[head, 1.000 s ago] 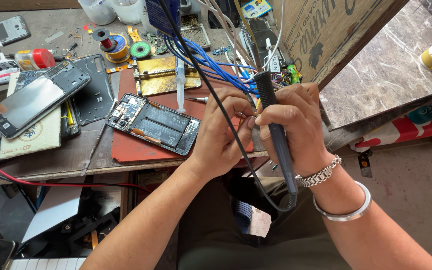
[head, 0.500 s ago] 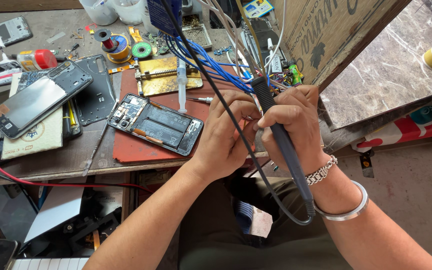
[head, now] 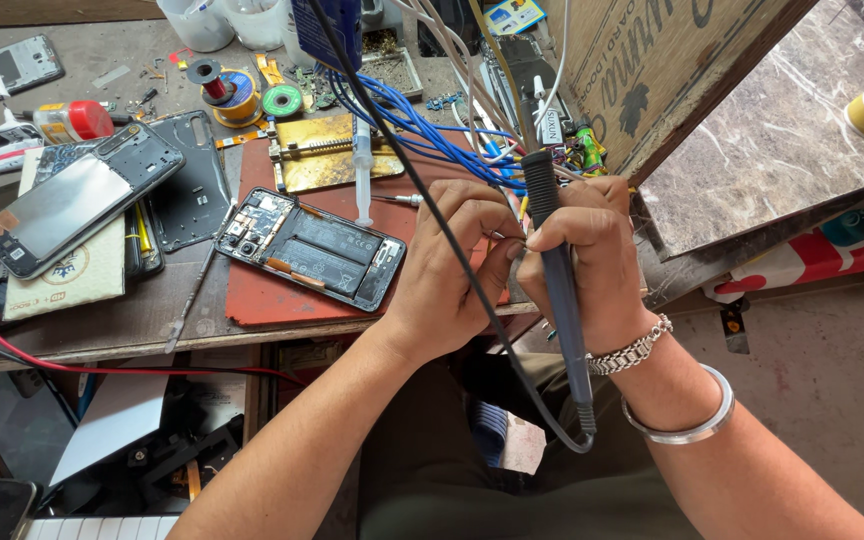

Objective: The person repairs a disassembled smartphone at a cluttered workbench. They apply flux paste from a syringe onto small wires and components, then use a soldering iron to solder the wires, holding components steady with tweezers and repositioning the phone body as they work.

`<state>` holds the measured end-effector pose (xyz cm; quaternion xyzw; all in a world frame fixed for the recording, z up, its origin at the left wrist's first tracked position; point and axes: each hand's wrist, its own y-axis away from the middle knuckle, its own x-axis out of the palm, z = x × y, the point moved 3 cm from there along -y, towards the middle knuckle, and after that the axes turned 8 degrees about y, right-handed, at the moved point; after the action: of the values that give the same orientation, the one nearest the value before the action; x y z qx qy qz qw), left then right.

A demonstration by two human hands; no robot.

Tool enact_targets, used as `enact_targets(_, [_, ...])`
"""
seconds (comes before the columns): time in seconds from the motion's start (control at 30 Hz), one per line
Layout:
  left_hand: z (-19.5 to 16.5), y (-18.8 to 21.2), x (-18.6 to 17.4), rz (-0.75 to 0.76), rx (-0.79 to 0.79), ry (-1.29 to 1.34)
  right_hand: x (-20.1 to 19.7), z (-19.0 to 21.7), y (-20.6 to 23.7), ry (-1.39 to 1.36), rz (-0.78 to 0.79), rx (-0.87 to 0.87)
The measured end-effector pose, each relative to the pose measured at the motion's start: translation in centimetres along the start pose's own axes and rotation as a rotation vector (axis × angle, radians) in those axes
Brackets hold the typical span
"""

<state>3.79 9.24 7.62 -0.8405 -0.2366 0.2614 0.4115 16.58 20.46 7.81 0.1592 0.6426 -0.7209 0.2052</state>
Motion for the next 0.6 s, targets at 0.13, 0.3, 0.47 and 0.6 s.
enact_targets(0.13, [0.0,0.1,0.1,-0.014,0.002,-0.011,0.1,0.0,0.3,-0.003,-0.008,0.043])
enact_targets(0.3, [0.4,0.1,-0.1,-0.033,-0.032,0.016,-0.9,0.5,0.2,-0.045,-0.043,0.126])
enact_targets(0.47, [0.6,0.3,-0.1,-0.080,-0.057,0.082,-2.3,1.7,-0.8,-0.024,-0.095,0.091])
enact_targets(0.6, [0.7,0.5,-0.2,-0.093,-0.081,0.086,-2.7,2.6,-1.7,0.014,-0.053,0.066])
